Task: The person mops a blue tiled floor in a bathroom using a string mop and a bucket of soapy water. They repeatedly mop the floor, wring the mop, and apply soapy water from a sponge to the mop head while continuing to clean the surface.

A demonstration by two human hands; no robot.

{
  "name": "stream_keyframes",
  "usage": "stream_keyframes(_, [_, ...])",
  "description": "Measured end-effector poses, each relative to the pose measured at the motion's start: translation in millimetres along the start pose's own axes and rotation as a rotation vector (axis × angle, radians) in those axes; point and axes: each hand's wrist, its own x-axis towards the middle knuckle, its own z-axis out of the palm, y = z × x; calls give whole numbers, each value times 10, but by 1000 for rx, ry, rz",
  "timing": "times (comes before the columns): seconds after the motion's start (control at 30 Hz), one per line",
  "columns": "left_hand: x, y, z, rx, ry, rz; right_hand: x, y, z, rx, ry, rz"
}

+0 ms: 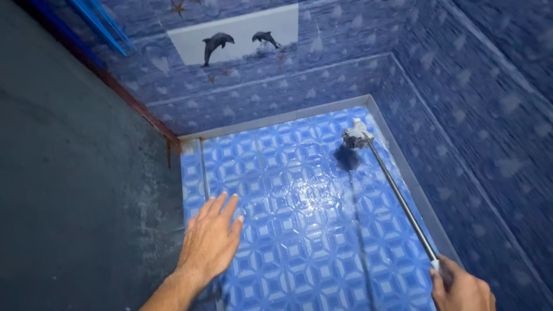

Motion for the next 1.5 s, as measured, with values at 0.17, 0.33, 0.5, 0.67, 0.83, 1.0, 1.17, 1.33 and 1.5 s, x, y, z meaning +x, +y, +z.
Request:
stream_keyframes(0.17, [365,-212,-97,-3,-20,-45,230,-221,393,-99,0,-254])
stream_keyframes(0.33, [550,-516,-155,-13,-22,-24,478,-589,1117,-219,-155,-219])
stream_keyframes(0.5, [762,-784,-285,4,-68,-71,522,-896,1350,122,-376,-206])
stream_keyframes(0.67, [929,-982,-362,3,-63,-83,404,-1282,1187,73,-373,-50])
stream_keyframes(0.83, [1023,-1089,-307,-3,-76,-104,92,-2279,556,107,-445,-82])
stream_keyframes(1.0, [1024,-1178,-176,-1,-69,-111,-251,-3164,160,198,-418,-310])
stream_keyframes(1.17, [964,-1238,-5,3,-47,-89,-198,-3644,-175,28,-548,-480])
stream_keyframes(1.33, [904,-1217,114,-23,-100,-101,112,-4041,-277,12,-446,-531])
stream_keyframes(1.5, [904,-1220,119,-37,-82,-88,420,-4008,-440,-135,-438,-384])
